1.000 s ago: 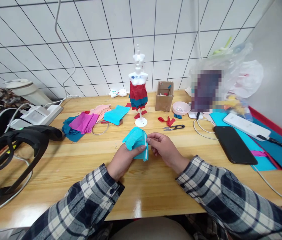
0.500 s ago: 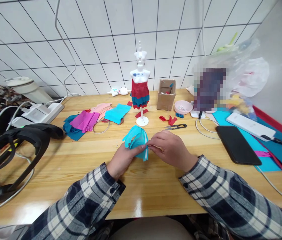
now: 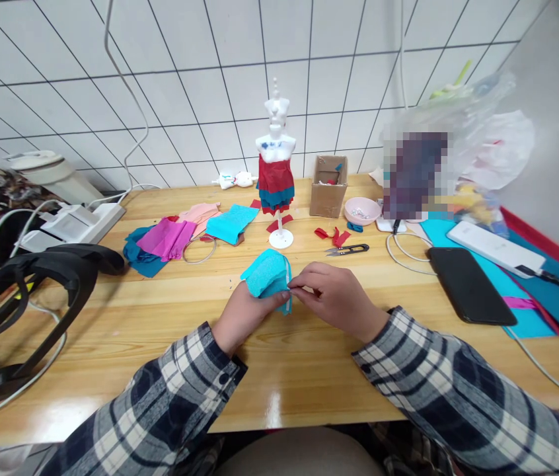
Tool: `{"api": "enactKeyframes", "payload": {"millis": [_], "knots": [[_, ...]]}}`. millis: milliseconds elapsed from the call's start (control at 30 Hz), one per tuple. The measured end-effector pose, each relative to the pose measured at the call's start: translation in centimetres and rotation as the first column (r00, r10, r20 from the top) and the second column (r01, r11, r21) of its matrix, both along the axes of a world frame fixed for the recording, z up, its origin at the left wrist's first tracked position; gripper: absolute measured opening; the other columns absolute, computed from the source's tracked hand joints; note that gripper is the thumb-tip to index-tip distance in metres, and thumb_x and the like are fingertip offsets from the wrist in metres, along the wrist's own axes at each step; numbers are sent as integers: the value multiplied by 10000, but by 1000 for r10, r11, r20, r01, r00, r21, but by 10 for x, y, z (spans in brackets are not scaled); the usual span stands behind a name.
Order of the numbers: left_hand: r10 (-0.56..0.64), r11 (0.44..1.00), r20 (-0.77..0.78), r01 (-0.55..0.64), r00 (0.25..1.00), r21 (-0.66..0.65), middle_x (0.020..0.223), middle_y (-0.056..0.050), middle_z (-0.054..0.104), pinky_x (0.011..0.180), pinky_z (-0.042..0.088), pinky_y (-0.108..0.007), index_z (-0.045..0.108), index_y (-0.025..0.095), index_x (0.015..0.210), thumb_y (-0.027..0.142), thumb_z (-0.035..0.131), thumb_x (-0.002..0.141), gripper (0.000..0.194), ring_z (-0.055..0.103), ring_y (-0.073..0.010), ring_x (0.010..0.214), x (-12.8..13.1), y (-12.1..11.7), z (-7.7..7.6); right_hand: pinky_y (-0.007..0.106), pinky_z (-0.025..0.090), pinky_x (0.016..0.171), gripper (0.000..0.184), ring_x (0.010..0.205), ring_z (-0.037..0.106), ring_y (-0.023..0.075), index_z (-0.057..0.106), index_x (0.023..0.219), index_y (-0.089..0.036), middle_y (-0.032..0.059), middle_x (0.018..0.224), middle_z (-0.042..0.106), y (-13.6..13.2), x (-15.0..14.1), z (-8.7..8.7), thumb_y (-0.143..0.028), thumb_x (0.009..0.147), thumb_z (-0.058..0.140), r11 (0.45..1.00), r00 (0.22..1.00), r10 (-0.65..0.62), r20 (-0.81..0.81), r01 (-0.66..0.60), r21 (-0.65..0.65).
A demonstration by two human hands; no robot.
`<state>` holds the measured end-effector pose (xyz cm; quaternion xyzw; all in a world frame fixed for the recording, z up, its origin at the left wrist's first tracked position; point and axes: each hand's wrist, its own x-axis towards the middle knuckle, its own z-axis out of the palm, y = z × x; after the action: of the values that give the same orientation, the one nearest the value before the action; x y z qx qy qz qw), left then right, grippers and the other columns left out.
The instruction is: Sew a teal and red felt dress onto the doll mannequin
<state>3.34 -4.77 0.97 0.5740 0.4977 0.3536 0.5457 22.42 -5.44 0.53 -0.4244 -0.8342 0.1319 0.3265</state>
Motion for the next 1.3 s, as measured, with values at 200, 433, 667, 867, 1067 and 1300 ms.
{"api": "enactKeyframes", "payload": {"millis": [200,433,667,867,1067,1300], "knots": [[41,989,-144,-20,989,145,991,-40,701,942,446,-383,688,193,905,347,739,699,262,604,-241,937,2,-1,5,245,427,667,157,764,614,140,715,918,-208,38,872,691,-3,-2,2,-231,895,562,999,999,-24,38,25,-24],[9,986,-124,11,992,165,968,-40,700,940,438,-371,686,196,853,357,723,707,220,596,-240,930,3,-1,7,239,412,613,87,685,581,123,700,840,-201,11,790,668,-3,-7,1,-177,817,619,991,992,-85,-98,74,-114],[-29,988,-91,43,995,151,906,-33,679,880,446,-343,665,180,806,348,707,727,190,577,-205,844,2,1,4,236,413,569,47,587,545,107,691,767,-196,-8,695,643,0,-10,-3,-172,754,652,971,960,-152,-236,100,-218],[-42,997,-20,44,999,66,855,-28,661,830,457,-329,649,175,803,379,732,707,240,560,-196,806,0,2,1,242,404,543,65,550,526,109,704,749,-195,-3,676,658,1,-12,-4,-227,758,649,920,924,-241,-296,121,-373],[-13,999,16,13,1000,45,875,-23,665,817,456,-321,658,179,831,396,744,706,265,566,-193,813,0,1,-4,241,388,520,81,531,523,111,713,736,-198,-5,654,672,-1,-16,-3,-236,753,644,887,894,-290,-342,117,-447],[26,1000,86,-25,996,-7,823,-7,650,764,449,-297,648,164,833,357,751,714,249,548,-163,750,1,0,-5,258,422,548,126,578,571,129,730,800,-196,18,728,697,-3,-18,-2,-281,798,637,864,876,-286,-388,61,-499]]}}
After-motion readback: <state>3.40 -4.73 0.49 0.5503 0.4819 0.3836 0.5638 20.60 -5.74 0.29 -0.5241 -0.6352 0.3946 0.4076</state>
